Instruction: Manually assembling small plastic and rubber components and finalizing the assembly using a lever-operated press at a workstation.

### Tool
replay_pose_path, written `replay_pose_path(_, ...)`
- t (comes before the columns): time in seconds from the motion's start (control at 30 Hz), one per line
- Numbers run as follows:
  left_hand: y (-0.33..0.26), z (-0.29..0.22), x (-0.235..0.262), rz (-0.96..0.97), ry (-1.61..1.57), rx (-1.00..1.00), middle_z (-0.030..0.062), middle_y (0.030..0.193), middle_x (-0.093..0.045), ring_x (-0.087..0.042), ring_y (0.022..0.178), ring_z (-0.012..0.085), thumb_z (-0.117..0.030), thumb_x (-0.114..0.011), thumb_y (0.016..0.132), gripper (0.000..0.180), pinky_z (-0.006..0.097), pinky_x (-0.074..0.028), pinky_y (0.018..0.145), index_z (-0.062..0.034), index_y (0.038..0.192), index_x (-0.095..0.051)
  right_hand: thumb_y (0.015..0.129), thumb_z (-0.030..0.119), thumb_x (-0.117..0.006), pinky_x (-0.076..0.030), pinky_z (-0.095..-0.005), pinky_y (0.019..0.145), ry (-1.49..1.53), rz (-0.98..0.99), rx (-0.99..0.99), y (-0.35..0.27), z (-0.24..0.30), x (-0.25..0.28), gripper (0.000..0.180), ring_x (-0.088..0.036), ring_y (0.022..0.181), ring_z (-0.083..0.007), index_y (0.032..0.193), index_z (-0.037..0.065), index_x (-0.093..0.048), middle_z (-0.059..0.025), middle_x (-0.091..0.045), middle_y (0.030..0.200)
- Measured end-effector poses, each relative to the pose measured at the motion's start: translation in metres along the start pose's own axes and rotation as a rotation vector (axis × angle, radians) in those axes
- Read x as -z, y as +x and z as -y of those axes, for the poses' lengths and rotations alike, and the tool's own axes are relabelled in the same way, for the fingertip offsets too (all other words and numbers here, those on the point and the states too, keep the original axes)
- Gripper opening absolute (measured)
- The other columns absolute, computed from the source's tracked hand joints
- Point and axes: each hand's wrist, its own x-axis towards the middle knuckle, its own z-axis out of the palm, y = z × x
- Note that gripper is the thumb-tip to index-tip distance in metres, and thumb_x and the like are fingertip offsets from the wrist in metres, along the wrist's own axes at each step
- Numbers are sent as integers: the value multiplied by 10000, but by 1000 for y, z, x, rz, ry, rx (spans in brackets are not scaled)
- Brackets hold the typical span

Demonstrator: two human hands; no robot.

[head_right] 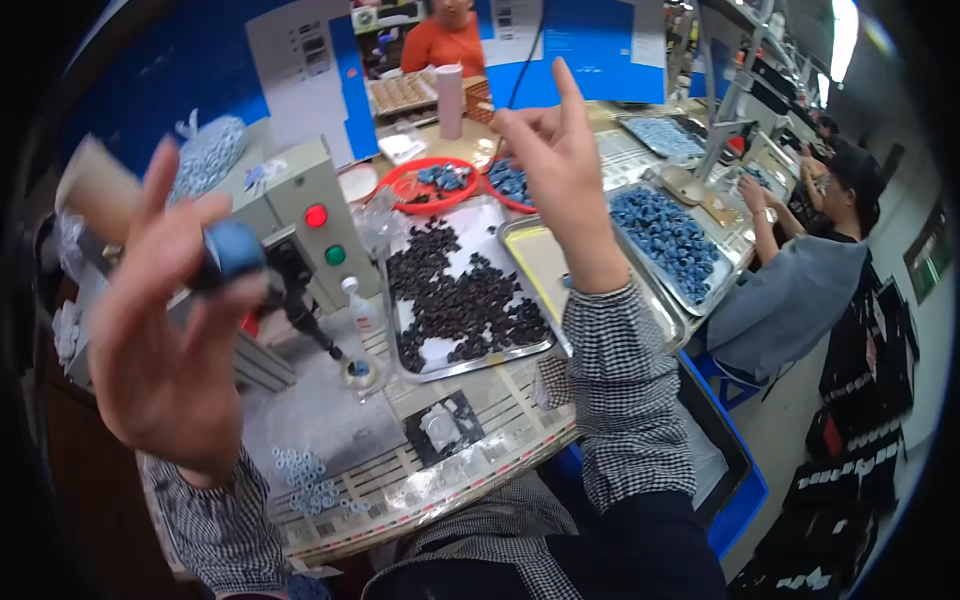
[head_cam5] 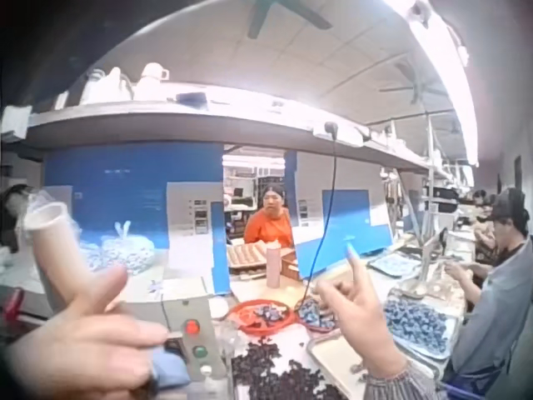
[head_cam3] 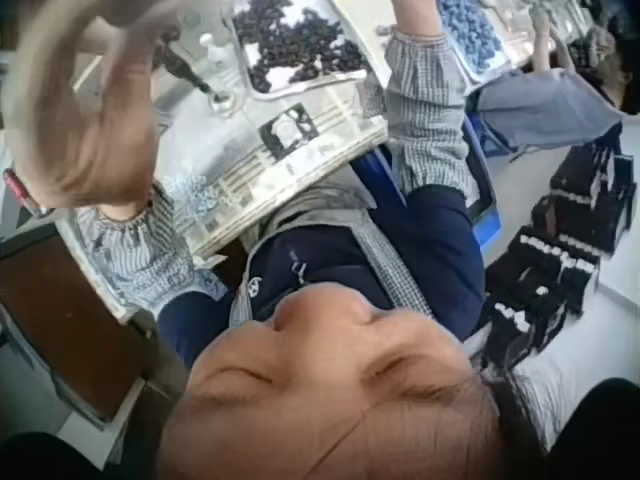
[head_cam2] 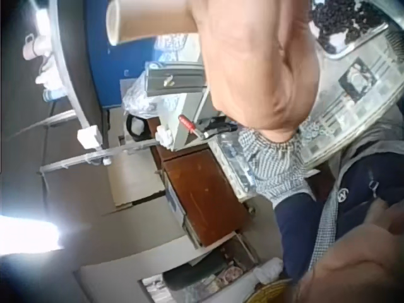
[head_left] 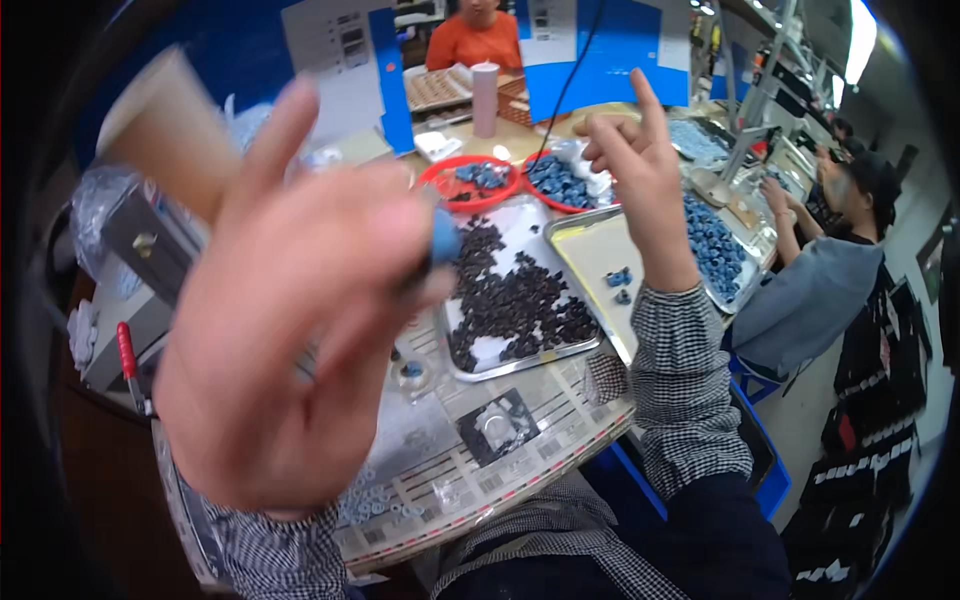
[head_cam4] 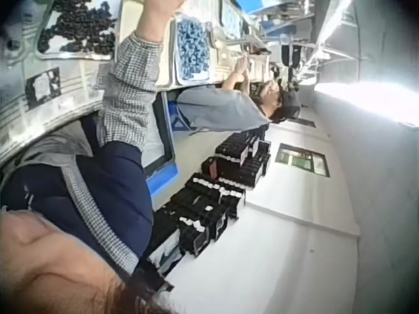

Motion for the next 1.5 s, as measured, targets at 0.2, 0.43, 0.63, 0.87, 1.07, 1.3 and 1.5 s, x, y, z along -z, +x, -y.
replay_pose_path(0.2, 65, 55, 20, -268, -342, 383, 35, 919, -709, -651, 827, 90, -10, -734, 892, 239, 212, -516, 754, -1, 1119, -661, 926, 122, -698, -518, -280, 690, -338, 891, -106, -65, 3, -59, 305, -651, 783, -128, 1213, 18, -686, -87, -695, 941)
replay_pose_path(0.43, -40, 33, 14, -340, -319, 430, 183, 1254, -636, -687, 1021, 211, -32, -590, 998, 356, 261, -542, 807, -4, 1345, -514, 799, 161, -755, -559, -451, 772, -487, 952, 140, -157, -80, -106, 269, -685, 888, -368, 1025, 27, -695, -173, -666, 1000)
replay_pose_path(0.63, -148, 9, 1, -452, -456, 787, 203, 1220, -626, -663, 930, 211, 120, -641, 867, 368, 328, -559, 859, -12, 1191, -526, 812, 161, -742, -539, -460, 806, -378, 949, 127, -176, -101, -127, 273, -664, 921, -375, 1023, 13, -652, -172, -643, 983)
replay_pose_path(0.87, -235, 35, -24, -256, -467, 1200, 131, 1201, -658, -658, 968, 136, 83, -670, 888, 346, 265, -533, 854, -4, 1206, -565, 876, 82, -721, -532, -381, 773, -579, 388, -101, -131, -94, 27, 193, -662, 867, -306, 1054, 21, -680, -151, -650, 972)
replay_pose_path(1.07, -228, 63, -72, -27, -130, 1167, 89, 1088, -708, -655, 953, 184, -42, -766, 816, 260, 301, -513, 833, -45, 1070, -708, 855, 53, -727, -492, -403, 894, -910, 398, -35, -125, -113, 102, 286, -621, 1034, -348, 1136, 24, -680, -157, -652, 1077)
replay_pose_path(1.3, -229, 84, -94, 112, 224, 885, 111, 1094, -678, -592, 1008, 253, -121, -783, 794, 299, 333, -475, 842, -34, 1073, -721, 860, 75, -741, -488, -366, 900, -576, 524, 84, -90, -39, -5, 284, -628, 1039, -305, 1136, 27, -693, -134, -669, 1097)
replay_pose_path(1.5, -226, 71, -81, 309, 551, 557, 107, 1196, -668, -571, 1105, 323, -214, -745, 859, 363, 446, -428, 950, -75, 1189, -682, 929, 95, -693, -517, -283, 861, -55, 476, 376, -37, 14, -112, 308, -671, 999, -184, 1227, 22, -667, -109, -691, 1095)
